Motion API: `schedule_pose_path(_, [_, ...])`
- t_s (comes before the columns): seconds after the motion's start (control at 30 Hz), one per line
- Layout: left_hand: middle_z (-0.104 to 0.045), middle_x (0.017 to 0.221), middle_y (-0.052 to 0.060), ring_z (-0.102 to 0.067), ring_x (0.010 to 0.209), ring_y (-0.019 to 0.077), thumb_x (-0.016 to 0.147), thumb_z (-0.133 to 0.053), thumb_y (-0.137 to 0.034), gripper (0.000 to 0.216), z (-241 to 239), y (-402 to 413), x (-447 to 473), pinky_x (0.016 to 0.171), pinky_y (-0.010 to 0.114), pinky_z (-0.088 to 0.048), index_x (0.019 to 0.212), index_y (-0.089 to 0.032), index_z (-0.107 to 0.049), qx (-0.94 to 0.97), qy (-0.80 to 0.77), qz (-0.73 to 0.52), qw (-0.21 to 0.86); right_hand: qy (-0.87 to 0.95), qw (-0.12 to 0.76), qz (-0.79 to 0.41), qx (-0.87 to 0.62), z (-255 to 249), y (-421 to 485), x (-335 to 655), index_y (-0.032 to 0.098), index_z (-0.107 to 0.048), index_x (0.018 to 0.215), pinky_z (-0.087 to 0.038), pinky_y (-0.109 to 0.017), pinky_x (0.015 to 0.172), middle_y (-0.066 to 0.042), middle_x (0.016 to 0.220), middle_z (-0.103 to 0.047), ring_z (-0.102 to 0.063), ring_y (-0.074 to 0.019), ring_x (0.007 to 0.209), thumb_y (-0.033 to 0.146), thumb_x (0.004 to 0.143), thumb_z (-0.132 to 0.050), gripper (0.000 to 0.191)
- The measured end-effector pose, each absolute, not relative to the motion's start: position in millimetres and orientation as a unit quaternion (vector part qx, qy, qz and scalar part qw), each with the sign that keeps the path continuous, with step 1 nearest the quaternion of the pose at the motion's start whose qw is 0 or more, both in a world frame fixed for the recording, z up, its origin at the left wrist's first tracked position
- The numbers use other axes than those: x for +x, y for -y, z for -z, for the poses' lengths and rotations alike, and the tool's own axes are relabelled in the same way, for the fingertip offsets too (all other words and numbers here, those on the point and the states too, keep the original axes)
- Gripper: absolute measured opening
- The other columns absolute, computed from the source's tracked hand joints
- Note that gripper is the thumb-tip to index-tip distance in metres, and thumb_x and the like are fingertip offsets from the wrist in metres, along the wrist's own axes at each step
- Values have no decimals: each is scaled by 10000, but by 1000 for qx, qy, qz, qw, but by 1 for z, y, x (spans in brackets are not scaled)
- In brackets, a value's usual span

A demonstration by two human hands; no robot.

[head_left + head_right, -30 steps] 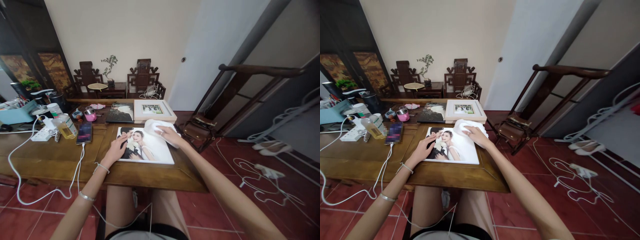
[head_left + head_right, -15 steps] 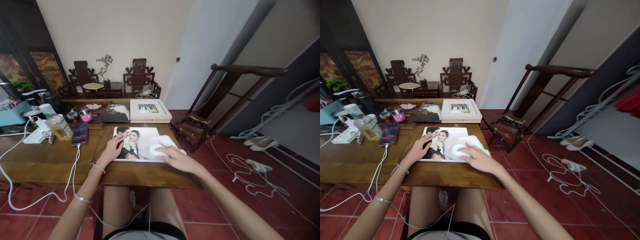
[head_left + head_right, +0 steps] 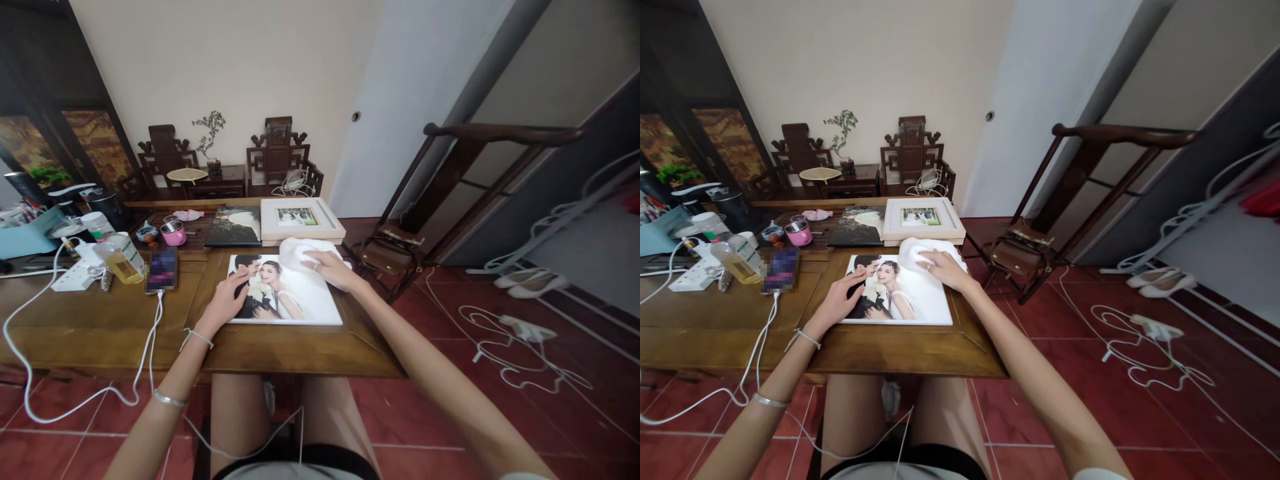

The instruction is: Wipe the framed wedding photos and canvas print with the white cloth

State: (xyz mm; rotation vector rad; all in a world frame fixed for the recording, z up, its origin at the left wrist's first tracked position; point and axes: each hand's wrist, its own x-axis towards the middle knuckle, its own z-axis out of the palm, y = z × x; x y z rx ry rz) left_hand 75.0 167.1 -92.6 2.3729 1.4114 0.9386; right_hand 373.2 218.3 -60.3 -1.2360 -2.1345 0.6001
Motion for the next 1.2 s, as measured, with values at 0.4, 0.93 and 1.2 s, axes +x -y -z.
schedule_pose_path(0.4, [-579,1363,95,-493,1316,246,904,-459,-259,362,96,-168,76,1127,449,-373,1207,-188,-643,803,-492,-315,117,850,141,-277,-425,52,-64,397,310,-711,1104,-364,-501,1067,-63,1348,-589,-366,-337,1372,548,905,-476,390])
schedule_pose_path(0.93, [-575,1368,92,-473,1333,226,917,-452,-254,358,95,-167,75,1143,432,-358,1220,-182,-629,811,-479,-315,116,797,283,-242,-475,55,-245,364,192,-683,1167,-338,-468,1073,-90,1283,-637,-514,-304,1249,393,902,-524,369])
schedule_pose_path(1.2, [-573,1372,86,-456,1346,227,913,-453,-232,371,95,-165,77,1149,415,-348,1250,-184,-603,802,-488,-322,119,847,213,-221,-435,55,-146,367,245,-696,1118,-366,-534,1050,-56,1050,-733,-590,-338,1147,393,895,-510,326])
